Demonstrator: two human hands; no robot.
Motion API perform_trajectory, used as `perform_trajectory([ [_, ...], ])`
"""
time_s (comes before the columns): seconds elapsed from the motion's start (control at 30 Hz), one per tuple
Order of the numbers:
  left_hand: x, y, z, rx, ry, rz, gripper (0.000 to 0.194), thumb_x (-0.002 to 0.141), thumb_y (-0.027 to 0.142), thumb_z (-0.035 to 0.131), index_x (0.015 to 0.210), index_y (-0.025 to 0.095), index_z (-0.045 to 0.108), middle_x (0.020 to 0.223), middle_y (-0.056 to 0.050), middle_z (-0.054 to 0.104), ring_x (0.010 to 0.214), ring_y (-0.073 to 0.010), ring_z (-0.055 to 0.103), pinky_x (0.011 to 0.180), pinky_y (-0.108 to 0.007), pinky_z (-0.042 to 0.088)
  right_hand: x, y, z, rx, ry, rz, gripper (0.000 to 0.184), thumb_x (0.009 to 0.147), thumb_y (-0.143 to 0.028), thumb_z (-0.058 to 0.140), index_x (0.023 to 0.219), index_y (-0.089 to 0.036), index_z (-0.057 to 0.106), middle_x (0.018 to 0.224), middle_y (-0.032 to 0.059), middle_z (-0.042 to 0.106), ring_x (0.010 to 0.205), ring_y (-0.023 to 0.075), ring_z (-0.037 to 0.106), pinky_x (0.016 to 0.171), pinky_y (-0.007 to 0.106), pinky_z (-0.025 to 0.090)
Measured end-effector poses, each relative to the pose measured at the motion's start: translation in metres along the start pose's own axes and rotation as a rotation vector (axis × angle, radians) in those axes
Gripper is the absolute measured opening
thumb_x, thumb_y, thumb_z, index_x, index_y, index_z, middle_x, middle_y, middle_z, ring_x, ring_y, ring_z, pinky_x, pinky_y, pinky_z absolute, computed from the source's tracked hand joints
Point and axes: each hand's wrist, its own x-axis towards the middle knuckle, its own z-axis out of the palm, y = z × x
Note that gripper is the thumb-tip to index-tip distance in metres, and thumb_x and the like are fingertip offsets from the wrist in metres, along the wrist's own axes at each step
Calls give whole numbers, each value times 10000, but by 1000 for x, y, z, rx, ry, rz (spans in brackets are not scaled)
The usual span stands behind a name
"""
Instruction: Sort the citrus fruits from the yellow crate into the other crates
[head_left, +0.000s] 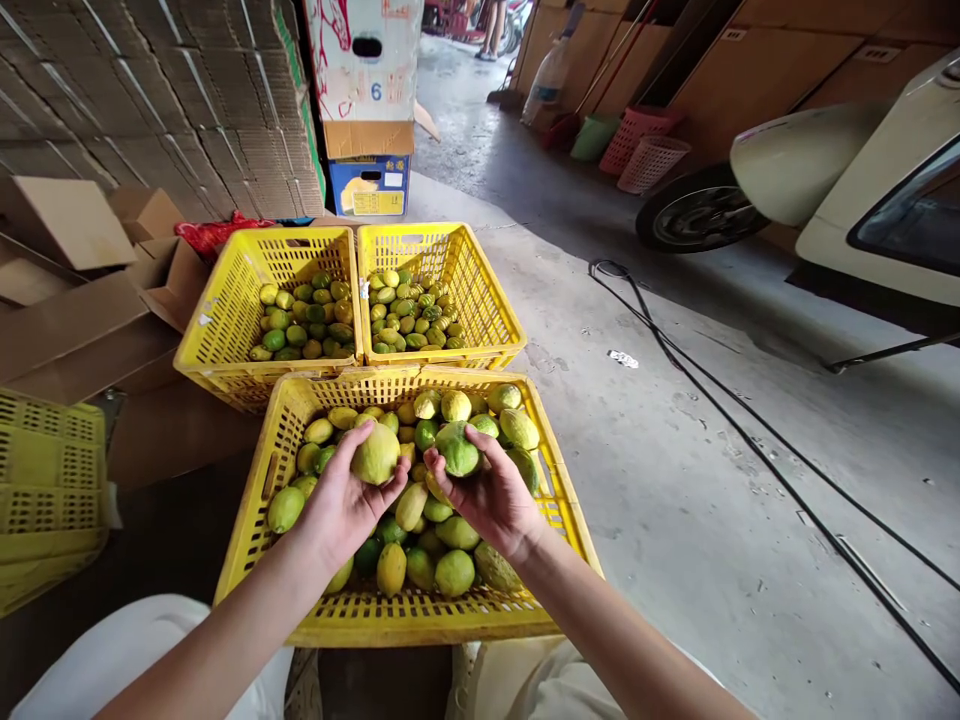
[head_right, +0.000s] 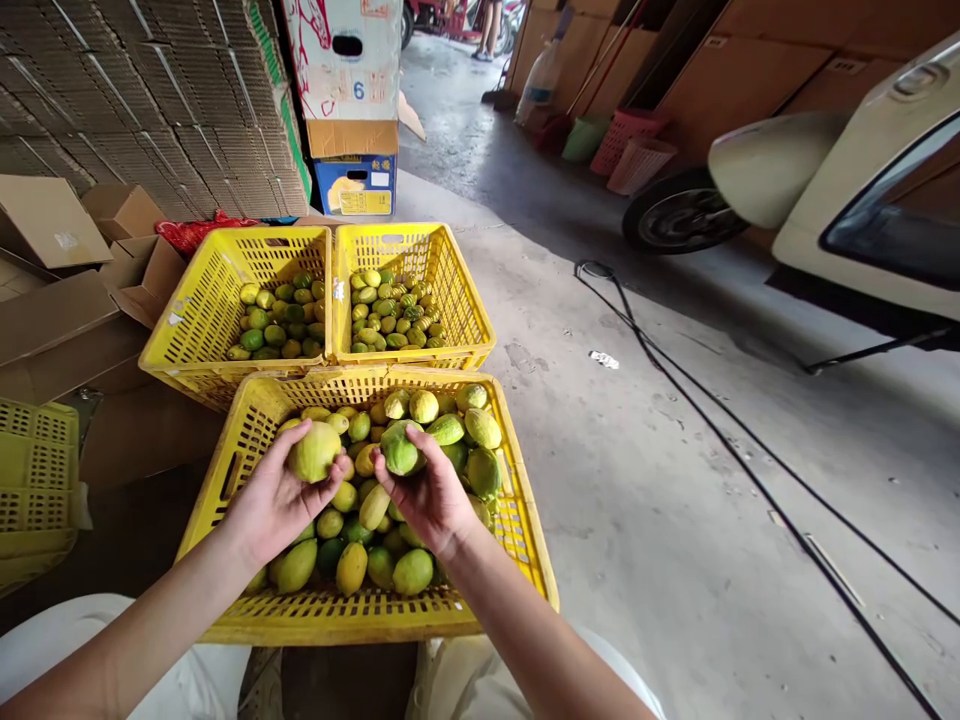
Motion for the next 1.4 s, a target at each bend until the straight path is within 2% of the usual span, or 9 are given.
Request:
perform_trajectory([
  [0.1, 0, -1, -2, 23, -10, 11, 59, 1004, 162, 569, 973, 140, 614, 820, -97, 711, 688, -187, 738, 542, -198, 605, 0, 2, -1, -27, -16, 32, 148, 858, -174, 807, 920, -178, 673, 911, 33, 770, 833, 165, 776, 702, 222, 662],
  [0.23, 2, -2, -4, -13, 3, 0, 241, 1054, 248, 468, 1076, 80, 639, 906, -163, 748, 747, -228, 766, 616, -277, 660, -2, 0, 5, 20, -82, 82, 181, 919, -266, 709, 1057, -152, 681, 992, 111, 790, 993, 262, 790, 815, 376, 694],
  [0.3, 4, -3, -4, -43, 8, 23, 244, 1053, 215, 438, 1099, 85, 638, 932, -159, 761, 777, -229, 776, 679, -317, 686, -4, -1, 11, 71, -55, 79, 207, 950, -215, 584, 1125, -144, 668, 1013, 128, 792, 1028, 282, 789, 849, 426, 693],
  [0.4, 6, -4, -4, -47, -35, 55, 191, 1037, 147, 460, 1096, 123, 640, 960, -124, 777, 802, -215, 785, 721, -348, 700, -6, -1, 18, 112, 33, 65, 299, 972, -144, 470, 1216, -132, 642, 1013, 132, 790, 983, 257, 796, 824, 394, 697],
  [0.57, 5, -4, -3, 7, -25, 43, 67, 1015, 166, 586, 1028, 141, 647, 915, -110, 767, 754, -211, 778, 655, -304, 681, -8, -1, 20, 69, 101, 19, 210, 1013, -304, 591, 1142, -149, 649, 919, 95, 775, 781, 203, 764, 701, 307, 695],
  [0.8, 6, -1, -3, 3, 50, 43, 124, 1031, 216, 561, 974, 131, 630, 821, -96, 731, 678, -188, 745, 597, -250, 640, -9, -1, 18, 9, 95, 1, 46, 986, -227, 620, 960, -189, 626, 822, 52, 738, 707, 159, 740, 589, 205, 639],
  [1.03, 7, -4, -5, -26, 7, 10, 246, 1041, 195, 404, 1034, 109, 634, 951, -158, 770, 781, -250, 780, 663, -374, 681, -5, 1, 12, 66, -35, 47, 220, 966, -308, 629, 1125, -164, 673, 974, 108, 788, 912, 232, 786, 745, 320, 685],
  [1.23, 5, -2, -3, 17, 12, 1, 190, 1041, 288, 567, 1048, 115, 645, 843, -101, 725, 642, -177, 705, 560, -258, 619, -3, 2, 6, 24, -144, 21, 205, 868, -189, 717, 1070, -165, 692, 1083, 99, 802, 1012, 239, 781, 899, 371, 675],
  [1.4, 3, 0, -2, 6, 74, 36, 72, 999, 186, 596, 965, 126, 619, 817, -82, 700, 658, -162, 711, 567, -219, 613, -3, 5, 3, -40, -188, 8, 284, 786, -209, 873, 1016, -183, 708, 911, 21, 772, 767, 136, 733, 645, 178, 619],
])
